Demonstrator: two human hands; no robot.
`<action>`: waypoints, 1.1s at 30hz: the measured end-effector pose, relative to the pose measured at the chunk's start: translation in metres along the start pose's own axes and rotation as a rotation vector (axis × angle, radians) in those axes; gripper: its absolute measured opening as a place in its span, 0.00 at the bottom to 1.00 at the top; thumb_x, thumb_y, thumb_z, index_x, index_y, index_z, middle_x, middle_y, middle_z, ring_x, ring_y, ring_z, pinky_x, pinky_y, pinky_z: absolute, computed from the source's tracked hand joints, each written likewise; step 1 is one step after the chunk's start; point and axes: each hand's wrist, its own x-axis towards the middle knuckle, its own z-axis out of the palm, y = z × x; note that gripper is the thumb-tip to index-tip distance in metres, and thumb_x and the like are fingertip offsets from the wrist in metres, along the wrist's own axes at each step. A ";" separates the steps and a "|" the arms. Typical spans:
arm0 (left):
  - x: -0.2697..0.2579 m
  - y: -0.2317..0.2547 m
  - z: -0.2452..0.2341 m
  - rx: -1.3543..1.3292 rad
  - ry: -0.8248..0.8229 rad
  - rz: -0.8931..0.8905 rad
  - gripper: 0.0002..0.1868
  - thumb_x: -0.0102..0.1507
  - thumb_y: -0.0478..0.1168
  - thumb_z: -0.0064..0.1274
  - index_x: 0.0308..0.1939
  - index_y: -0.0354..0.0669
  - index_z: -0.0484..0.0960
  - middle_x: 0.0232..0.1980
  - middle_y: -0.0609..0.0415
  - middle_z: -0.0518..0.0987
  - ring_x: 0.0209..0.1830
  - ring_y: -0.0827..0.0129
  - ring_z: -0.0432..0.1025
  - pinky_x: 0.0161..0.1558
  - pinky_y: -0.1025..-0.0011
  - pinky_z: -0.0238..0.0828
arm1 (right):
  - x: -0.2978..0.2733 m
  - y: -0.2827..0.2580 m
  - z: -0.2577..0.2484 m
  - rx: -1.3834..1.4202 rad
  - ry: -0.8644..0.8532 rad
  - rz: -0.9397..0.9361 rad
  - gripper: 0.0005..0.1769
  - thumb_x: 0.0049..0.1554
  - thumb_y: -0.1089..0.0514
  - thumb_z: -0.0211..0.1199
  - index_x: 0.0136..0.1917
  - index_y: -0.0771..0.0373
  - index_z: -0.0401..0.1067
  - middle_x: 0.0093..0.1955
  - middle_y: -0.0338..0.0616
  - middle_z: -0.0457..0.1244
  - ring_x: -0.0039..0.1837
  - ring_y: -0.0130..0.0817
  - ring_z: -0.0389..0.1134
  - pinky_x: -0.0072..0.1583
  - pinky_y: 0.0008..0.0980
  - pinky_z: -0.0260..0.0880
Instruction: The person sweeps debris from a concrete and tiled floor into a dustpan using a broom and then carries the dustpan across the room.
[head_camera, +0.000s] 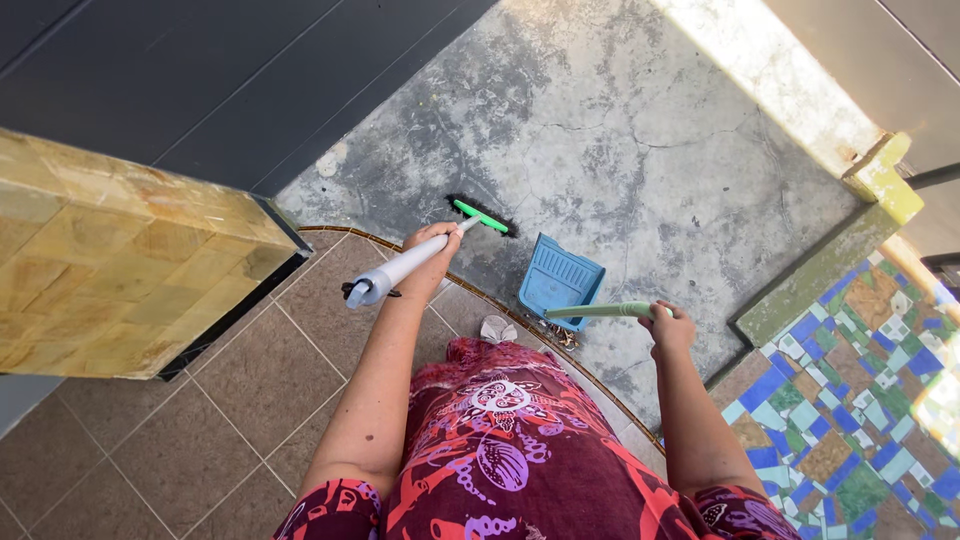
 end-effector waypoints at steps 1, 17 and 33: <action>0.015 -0.002 -0.001 -0.003 -0.013 -0.002 0.12 0.63 0.45 0.60 0.46 0.43 0.87 0.44 0.49 0.85 0.41 0.62 0.80 0.44 0.66 0.76 | 0.002 -0.006 0.009 0.000 0.012 0.005 0.16 0.56 0.65 0.64 0.58 0.71 0.75 0.54 0.58 0.69 0.46 0.44 0.75 0.47 0.31 0.79; 0.294 0.010 -0.062 0.110 -0.355 0.163 0.12 0.64 0.46 0.59 0.45 0.42 0.86 0.42 0.49 0.85 0.40 0.61 0.80 0.45 0.68 0.74 | -0.012 -0.034 0.184 0.367 0.332 0.091 0.15 0.60 0.63 0.61 0.60 0.64 0.70 0.53 0.53 0.68 0.43 0.39 0.76 0.40 0.24 0.76; 0.478 0.027 0.091 0.184 -0.594 0.562 0.12 0.64 0.44 0.60 0.43 0.38 0.86 0.42 0.44 0.85 0.41 0.56 0.79 0.45 0.66 0.74 | 0.076 -0.010 0.276 0.710 0.570 0.185 0.14 0.60 0.64 0.60 0.56 0.69 0.61 0.50 0.55 0.66 0.38 0.44 0.73 0.38 0.29 0.78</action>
